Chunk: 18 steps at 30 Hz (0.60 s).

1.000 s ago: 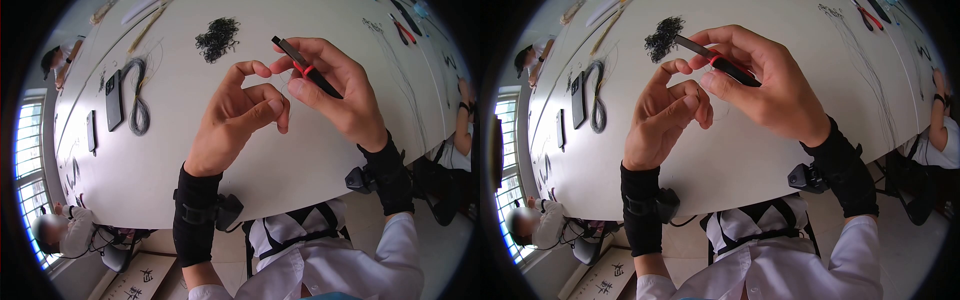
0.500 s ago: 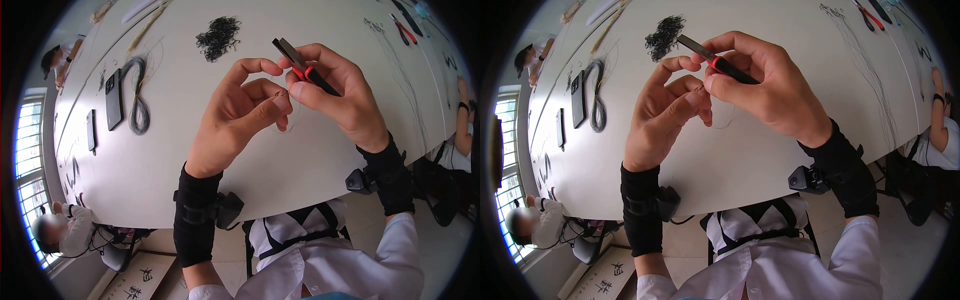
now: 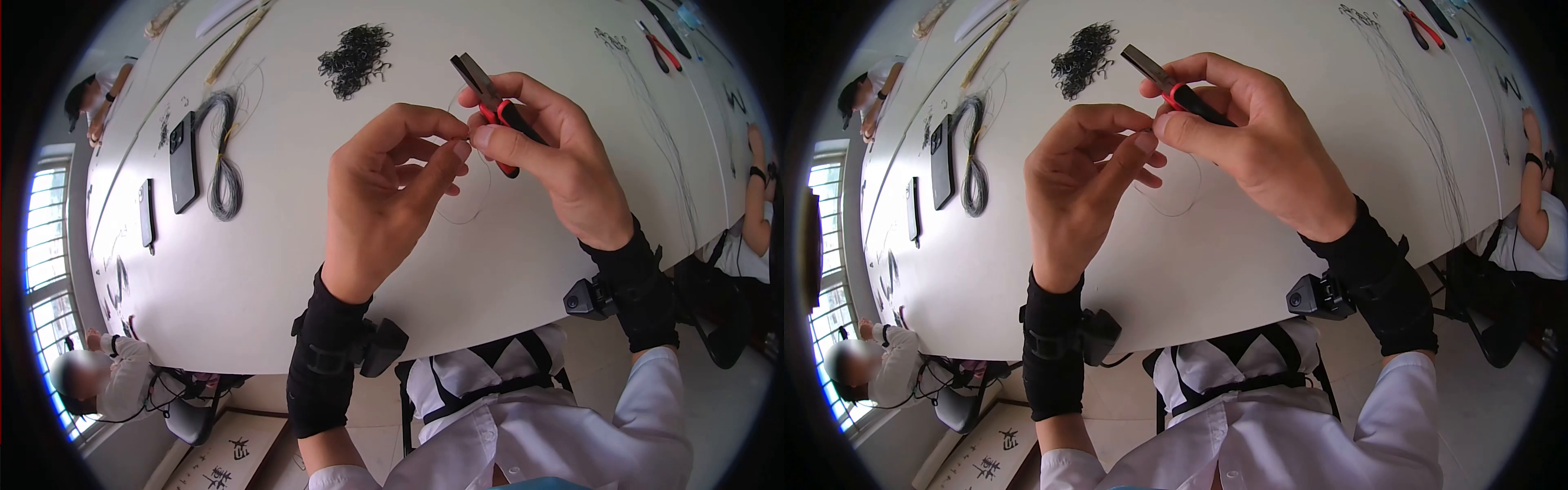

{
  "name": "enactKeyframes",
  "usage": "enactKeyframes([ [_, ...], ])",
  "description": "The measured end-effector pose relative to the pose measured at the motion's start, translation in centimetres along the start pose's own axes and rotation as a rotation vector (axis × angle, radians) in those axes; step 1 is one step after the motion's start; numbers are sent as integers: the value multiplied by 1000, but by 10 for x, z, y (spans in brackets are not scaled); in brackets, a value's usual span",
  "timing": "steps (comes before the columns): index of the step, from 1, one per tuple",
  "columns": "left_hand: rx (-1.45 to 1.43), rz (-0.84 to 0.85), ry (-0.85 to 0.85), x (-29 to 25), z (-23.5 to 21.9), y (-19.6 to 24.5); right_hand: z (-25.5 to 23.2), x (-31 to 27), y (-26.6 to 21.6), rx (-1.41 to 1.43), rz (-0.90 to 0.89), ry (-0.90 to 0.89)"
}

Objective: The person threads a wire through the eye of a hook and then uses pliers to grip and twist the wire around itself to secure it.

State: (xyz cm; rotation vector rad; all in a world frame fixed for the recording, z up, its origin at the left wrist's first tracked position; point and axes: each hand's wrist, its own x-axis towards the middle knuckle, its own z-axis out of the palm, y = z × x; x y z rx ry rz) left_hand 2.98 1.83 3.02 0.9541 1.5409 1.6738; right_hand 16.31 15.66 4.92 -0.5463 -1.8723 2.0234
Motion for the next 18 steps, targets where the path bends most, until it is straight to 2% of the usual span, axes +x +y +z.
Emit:
enactKeyframes([
  [10, 144, 75, 38, -2, 0, 0, 0, 0, 1, 39, 7, 7],
  [18, 240, 148, 44, -3, 2, 0, 3, 0, 3, -34, 4, 5],
])
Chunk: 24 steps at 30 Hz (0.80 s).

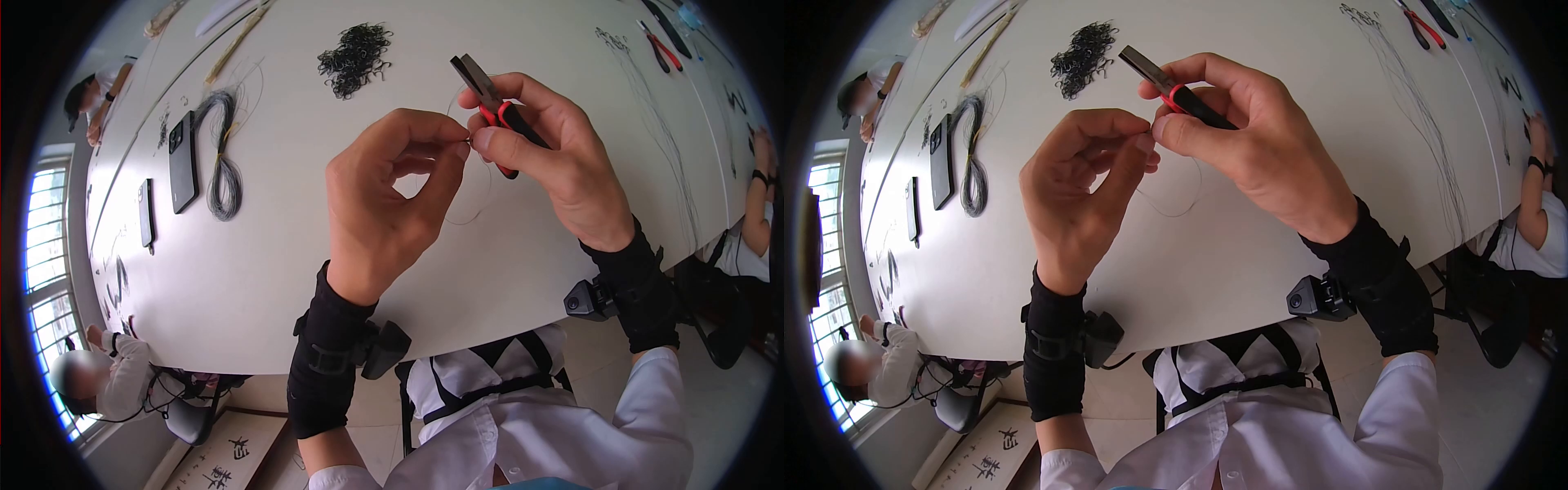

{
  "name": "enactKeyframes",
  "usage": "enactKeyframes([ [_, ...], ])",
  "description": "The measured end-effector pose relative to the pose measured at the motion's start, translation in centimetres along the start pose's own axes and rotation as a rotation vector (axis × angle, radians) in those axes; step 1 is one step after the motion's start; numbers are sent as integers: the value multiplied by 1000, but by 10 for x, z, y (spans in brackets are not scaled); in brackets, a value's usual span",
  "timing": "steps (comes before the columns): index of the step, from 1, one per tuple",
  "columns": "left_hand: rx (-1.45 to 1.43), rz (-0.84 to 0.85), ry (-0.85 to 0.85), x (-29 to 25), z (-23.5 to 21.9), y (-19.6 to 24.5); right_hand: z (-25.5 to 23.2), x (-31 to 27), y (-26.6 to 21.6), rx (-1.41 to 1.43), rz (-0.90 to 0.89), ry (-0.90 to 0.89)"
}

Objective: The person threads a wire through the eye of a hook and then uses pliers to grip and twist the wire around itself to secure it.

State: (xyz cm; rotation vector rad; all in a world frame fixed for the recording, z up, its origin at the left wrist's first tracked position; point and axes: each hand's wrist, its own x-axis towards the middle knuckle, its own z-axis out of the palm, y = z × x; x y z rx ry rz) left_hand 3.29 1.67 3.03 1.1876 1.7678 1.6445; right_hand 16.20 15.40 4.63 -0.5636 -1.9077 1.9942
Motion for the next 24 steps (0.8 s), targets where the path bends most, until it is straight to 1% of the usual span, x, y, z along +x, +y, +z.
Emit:
enactKeyframes([
  [10, 65, 54, -12, -1, -1, -1, 1, -1, 2, 20, 3, 2],
  [24, 150, 125, 7, -1, 0, -5, -1, 0, 2, 30, 64, -28],
])
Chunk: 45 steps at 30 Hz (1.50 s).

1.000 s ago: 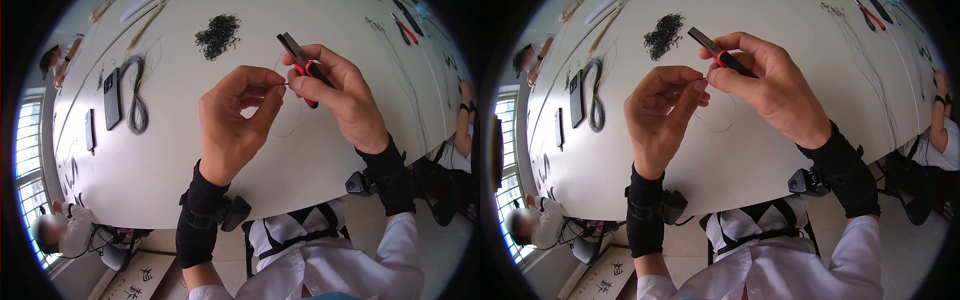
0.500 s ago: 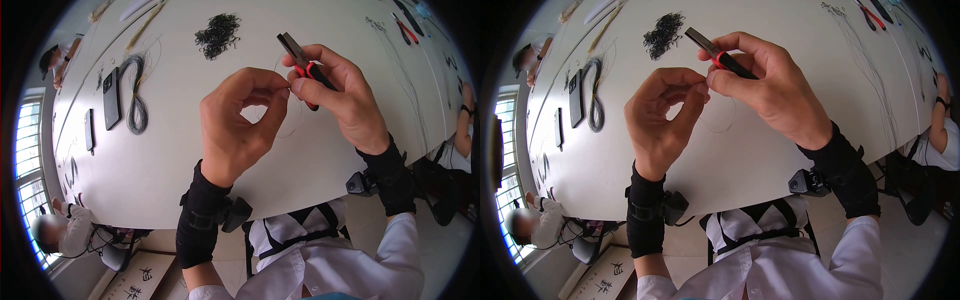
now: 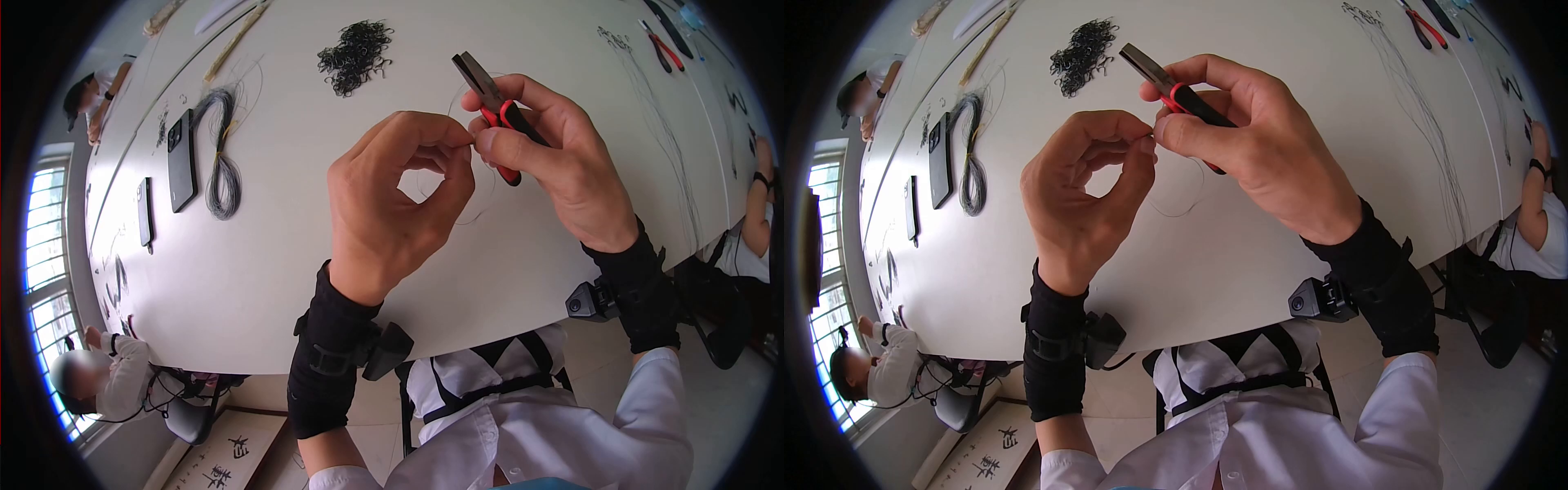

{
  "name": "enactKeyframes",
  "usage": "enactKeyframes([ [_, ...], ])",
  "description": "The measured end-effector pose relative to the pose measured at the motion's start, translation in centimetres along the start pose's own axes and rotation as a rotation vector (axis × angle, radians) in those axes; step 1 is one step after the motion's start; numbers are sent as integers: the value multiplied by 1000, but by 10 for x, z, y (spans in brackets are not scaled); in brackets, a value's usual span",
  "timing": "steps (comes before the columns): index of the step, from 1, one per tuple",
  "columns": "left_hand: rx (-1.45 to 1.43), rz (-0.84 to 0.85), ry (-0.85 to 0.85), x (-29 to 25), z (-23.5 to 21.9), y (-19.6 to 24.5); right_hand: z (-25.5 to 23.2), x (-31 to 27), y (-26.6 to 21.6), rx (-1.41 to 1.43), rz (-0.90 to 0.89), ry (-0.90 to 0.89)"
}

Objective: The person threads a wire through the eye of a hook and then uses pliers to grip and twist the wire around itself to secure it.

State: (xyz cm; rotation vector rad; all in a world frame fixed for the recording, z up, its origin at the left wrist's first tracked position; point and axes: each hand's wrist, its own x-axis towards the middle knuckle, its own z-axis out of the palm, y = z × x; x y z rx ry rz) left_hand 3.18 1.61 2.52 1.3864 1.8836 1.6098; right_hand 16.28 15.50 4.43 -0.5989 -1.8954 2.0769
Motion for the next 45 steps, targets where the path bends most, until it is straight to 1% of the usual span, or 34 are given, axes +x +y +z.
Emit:
enactKeyframes([
  [5, 39, 43, -9, 1, -2, 1, -1, 0, 0, 5, 16, -5],
  [11, 25, 36, -15, 1, -1, 1, -1, 0, -1, -32, 30, 1],
  [14, -32, 64, 50, 1, 4, -6, -1, -1, -1, -24, 33, 1],
  [20, -58, -3, 41, 0, 3, -5, -1, -1, 1, -10, 22, 3],
  [23, -62, 3, 34, 0, 3, -4, -2, -1, 1, -8, 23, -1],
  [26, -25, -14, -36, 0, -1, 3, -2, -1, 0, -15, 25, -3],
  [29, -20, -47, -28, -1, -1, 3, -1, -2, 1, -13, 25, -1],
  [35, -20, -32, -34, -1, 0, 6, -2, -2, -2, 21, 28, -16],
  [38, -86, 26, 28, 0, 3, -5, 0, -3, -2, 20, 17, -4],
  [41, -120, -17, 18, -1, 3, -4, 0, -3, -2, 23, 18, -4],
  [45, -92, -57, -43, -2, 0, 2, -2, -3, -3, 11, 24, -1],
])
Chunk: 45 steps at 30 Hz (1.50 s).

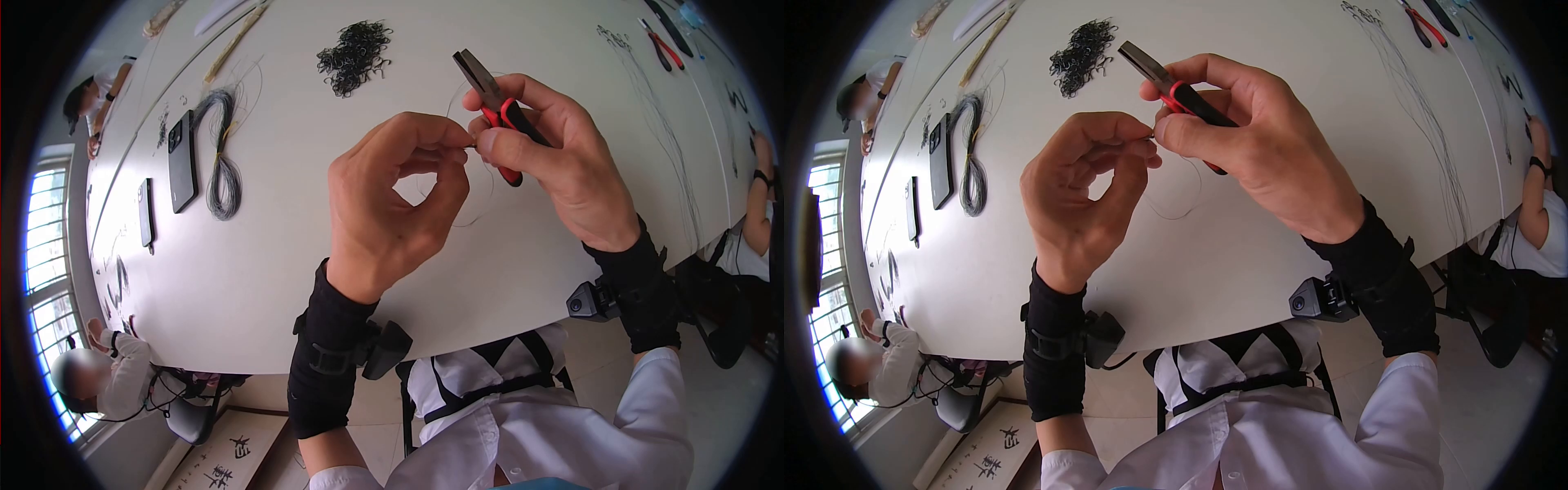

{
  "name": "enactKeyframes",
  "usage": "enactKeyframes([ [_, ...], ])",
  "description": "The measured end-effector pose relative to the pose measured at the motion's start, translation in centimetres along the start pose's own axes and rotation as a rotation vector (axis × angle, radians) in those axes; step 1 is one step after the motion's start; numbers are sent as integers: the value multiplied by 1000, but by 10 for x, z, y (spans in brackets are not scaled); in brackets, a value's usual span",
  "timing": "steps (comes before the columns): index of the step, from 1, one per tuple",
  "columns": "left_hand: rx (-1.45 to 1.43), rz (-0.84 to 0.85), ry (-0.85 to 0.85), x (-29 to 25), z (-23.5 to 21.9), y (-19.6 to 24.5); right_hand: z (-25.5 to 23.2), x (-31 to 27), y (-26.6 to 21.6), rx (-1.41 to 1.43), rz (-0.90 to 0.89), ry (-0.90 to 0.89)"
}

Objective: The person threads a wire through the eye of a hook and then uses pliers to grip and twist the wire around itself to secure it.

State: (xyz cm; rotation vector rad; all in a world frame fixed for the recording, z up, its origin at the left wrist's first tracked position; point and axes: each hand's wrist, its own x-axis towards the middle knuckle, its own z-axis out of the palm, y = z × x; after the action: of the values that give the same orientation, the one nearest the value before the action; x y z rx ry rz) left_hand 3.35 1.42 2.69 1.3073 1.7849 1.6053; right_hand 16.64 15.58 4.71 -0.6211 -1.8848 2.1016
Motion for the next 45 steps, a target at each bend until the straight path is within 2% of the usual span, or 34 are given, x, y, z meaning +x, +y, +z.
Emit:
enactKeyframes([
  [7, 77, 61, 1, 2, -1, 0, -1, 1, 1, -19, 11, -3],
  [11, 153, 69, 18, 3, -2, 0, 0, 2, 7, -62, -86, 51],
  [16, 202, 152, 217, 7, 0, -9, -4, 7, 3, -163, -285, 156],
  [17, 222, 164, 253, 8, -1, -9, -9, 6, 1, -129, -266, 90],
  [20, 329, 263, 324, 10, -4, -13, -4, 3, -3, -282, -429, 237],
  [24, 373, 295, 381, 11, -5, -18, -11, -5, -12, -329, -352, 218],
  [28, 428, 305, 432, 12, -7, -21, -13, -5, -11, -253, -509, 261],
  [29, 443, 307, 442, 12, -8, -22, -11, -6, -10, -257, -490, 240],
  [32, 449, 309, 460, 12, -6, -21, 0, -5, -7, -45, -168, -14],
  [35, 455, 319, 458, 11, -4, -18, 11, -2, 1, -30, -9, -39],
  [38, 438, 333, 456, 11, -3, -19, 15, 0, 5, -46, 17, -49],
  [45, 446, 314, 483, 11, -2, -19, 17, -1, 7, -72, -55, -15],
])
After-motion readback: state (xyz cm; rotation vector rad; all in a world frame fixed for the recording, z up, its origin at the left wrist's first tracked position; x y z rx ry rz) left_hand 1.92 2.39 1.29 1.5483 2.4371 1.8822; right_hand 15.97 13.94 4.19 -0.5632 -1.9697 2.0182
